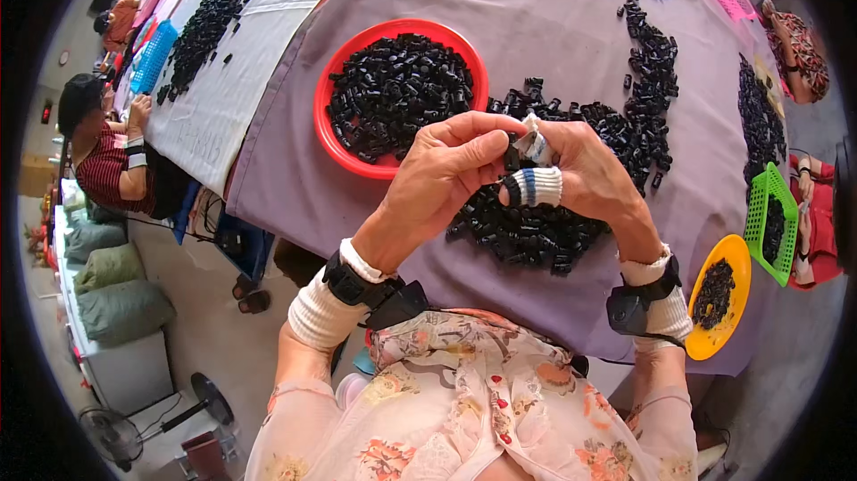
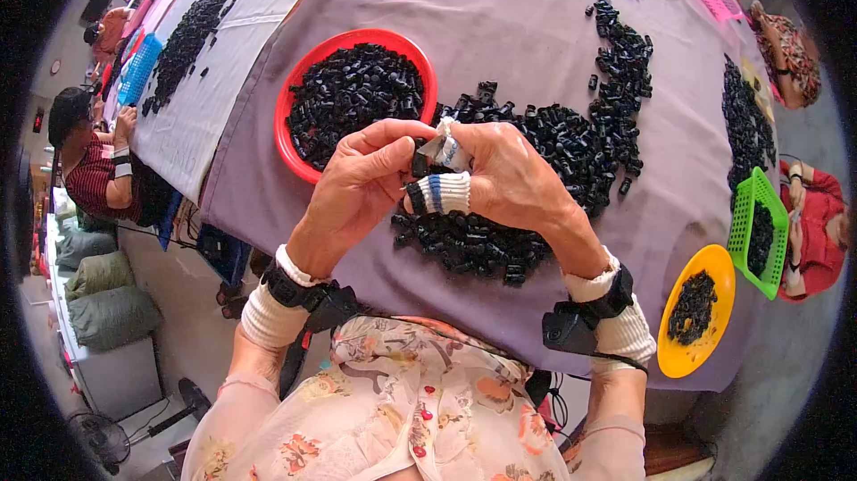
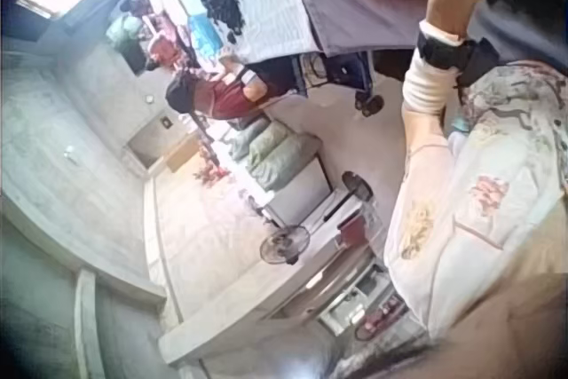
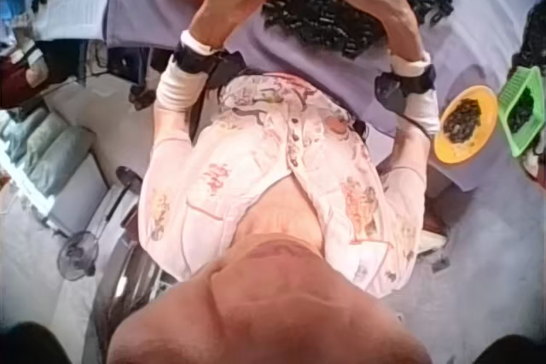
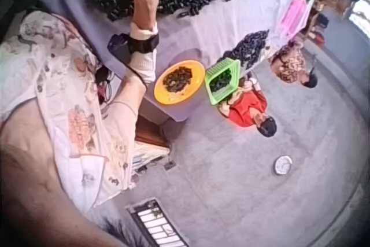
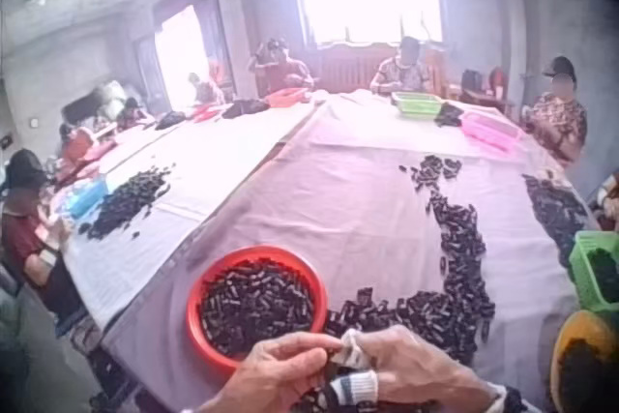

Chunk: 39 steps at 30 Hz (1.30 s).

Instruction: Assembling small black plastic components by hand in a workshop setting.

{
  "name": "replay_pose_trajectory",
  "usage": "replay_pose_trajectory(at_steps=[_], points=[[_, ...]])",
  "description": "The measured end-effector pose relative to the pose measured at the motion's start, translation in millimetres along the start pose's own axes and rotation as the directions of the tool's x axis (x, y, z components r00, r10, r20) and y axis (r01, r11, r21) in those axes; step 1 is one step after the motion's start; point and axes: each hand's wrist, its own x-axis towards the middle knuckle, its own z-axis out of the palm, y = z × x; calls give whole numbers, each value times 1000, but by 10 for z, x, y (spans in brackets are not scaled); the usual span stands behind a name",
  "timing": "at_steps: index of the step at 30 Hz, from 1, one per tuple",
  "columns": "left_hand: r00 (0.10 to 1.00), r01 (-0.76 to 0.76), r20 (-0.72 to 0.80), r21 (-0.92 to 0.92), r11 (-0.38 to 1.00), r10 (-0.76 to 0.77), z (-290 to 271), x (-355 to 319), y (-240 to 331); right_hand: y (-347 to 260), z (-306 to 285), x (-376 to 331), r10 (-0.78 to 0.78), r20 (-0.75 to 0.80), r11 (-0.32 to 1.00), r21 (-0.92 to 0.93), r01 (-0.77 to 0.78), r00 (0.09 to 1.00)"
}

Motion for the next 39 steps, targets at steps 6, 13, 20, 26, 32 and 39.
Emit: replay_pose_trajectory(at_steps=[6, 13, 20, 26, 32, 39], points=[[1000, -3, -26, -9, 1000, 2, 23, 22, -29, 7, 4, -5, -15, -5, 1000, -8, 15, 1000], [999, -18, -50, 26, 999, 19, 27, 31, -37, 36, 54, -27, -64, -30, 995, 72, 66, 997], [997, -12, -70, 57, 998, 16, 20, 35, -7, -16, 67, -25, -63, -22, 998, 9, 63, 998], [1000, 16, -12, -36, 999, -16, 70, 48, -30, 40, 7, -57, -52, -91, 994, 86, 60, 994], [999, 28, -41, -13, 1000, -29, 77, 28, -13, -7, -60, -33, 7, -46, 999, -42, -9, 999], [999, 22, -34, 4, 1000, -22, 106, 38, -23, -9, -77, -34, -26, -27, 996, -83, 23, 999]])
